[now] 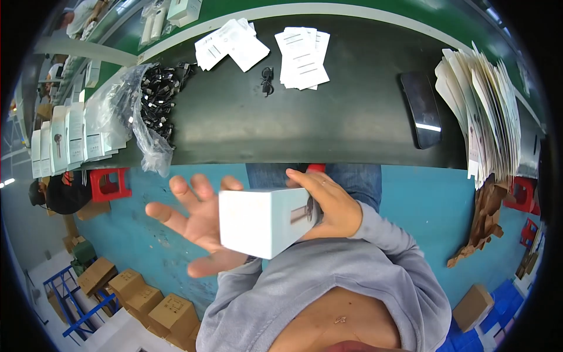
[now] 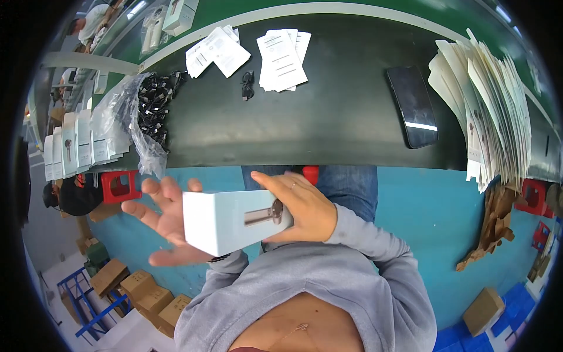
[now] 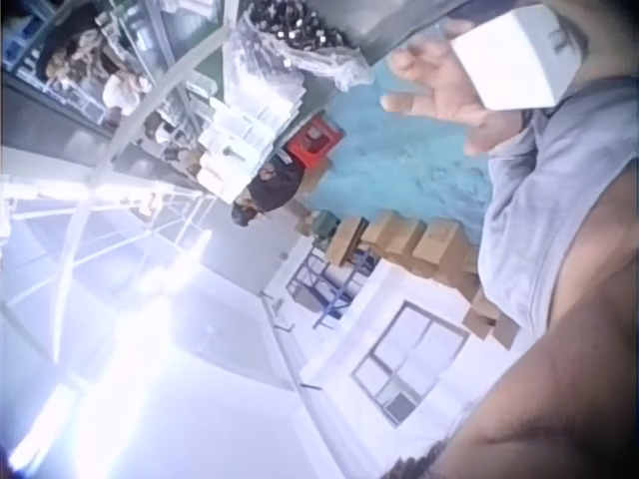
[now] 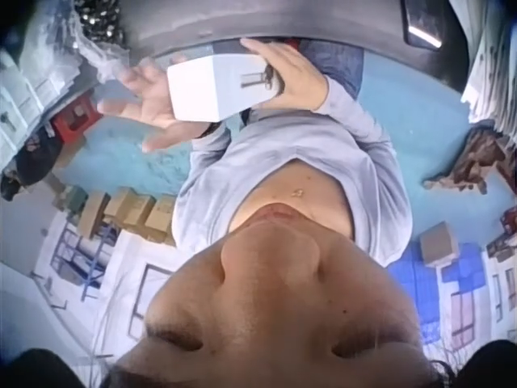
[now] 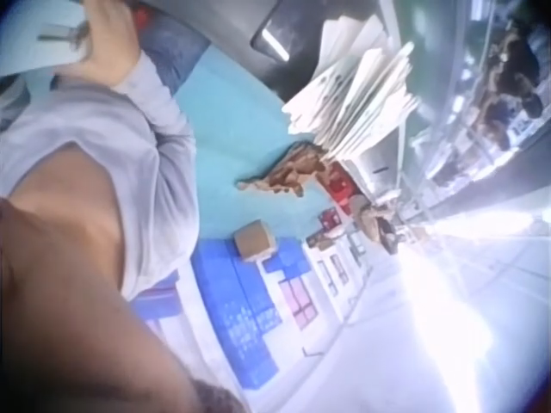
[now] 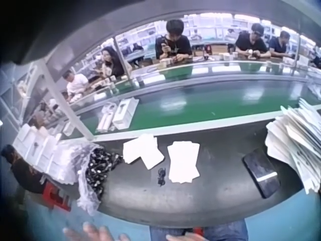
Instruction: The person assembles product boxes by hand, then inserts instruction manuals and electronic components into them.
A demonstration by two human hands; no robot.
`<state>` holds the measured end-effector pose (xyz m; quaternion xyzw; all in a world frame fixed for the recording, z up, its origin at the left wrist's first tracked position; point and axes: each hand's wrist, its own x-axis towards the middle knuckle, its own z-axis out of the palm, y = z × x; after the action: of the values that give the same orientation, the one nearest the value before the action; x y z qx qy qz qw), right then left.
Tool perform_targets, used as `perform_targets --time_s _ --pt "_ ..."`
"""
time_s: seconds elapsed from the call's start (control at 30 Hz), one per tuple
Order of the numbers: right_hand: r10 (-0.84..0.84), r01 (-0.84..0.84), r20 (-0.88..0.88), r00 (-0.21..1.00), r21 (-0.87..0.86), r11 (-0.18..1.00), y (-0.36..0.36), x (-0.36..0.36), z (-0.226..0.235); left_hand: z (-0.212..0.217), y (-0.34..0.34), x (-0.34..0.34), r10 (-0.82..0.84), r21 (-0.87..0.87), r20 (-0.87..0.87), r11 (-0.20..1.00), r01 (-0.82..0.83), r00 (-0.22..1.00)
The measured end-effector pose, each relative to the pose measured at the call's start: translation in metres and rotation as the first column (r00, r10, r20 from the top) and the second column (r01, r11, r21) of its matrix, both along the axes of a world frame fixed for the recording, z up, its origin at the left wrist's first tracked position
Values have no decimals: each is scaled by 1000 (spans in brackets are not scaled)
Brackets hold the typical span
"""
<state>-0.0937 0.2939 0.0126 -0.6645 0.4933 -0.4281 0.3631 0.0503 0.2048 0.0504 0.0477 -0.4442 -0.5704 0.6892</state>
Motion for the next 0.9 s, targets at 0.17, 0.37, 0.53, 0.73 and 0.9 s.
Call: perform_targets --time_s 0.17,0.37,0.53,0.73,0.9 --pt "36 -62 -311 950 -74 995 -2 -20 82 23 -25 67 -491 224 57 855 468 869" --pt "-233 -491 -784 576 -560 667 -55 23 101 29 -47 72 -608 506 793 694 512 42" --pt "-421 -108 -411 809 -808 580 -92 -20 76 -33 -35 90 -806 746 482 583 322 345" --pt "-349 -17 -748 564 -433 901 -128 -113 -25 -58 -12 89 -514 447 769 857 256 380" --pt "-341 -36 -747 571 -437 899 -126 -114 -29 -39 -15 63 -525 459 786 849 261 325"
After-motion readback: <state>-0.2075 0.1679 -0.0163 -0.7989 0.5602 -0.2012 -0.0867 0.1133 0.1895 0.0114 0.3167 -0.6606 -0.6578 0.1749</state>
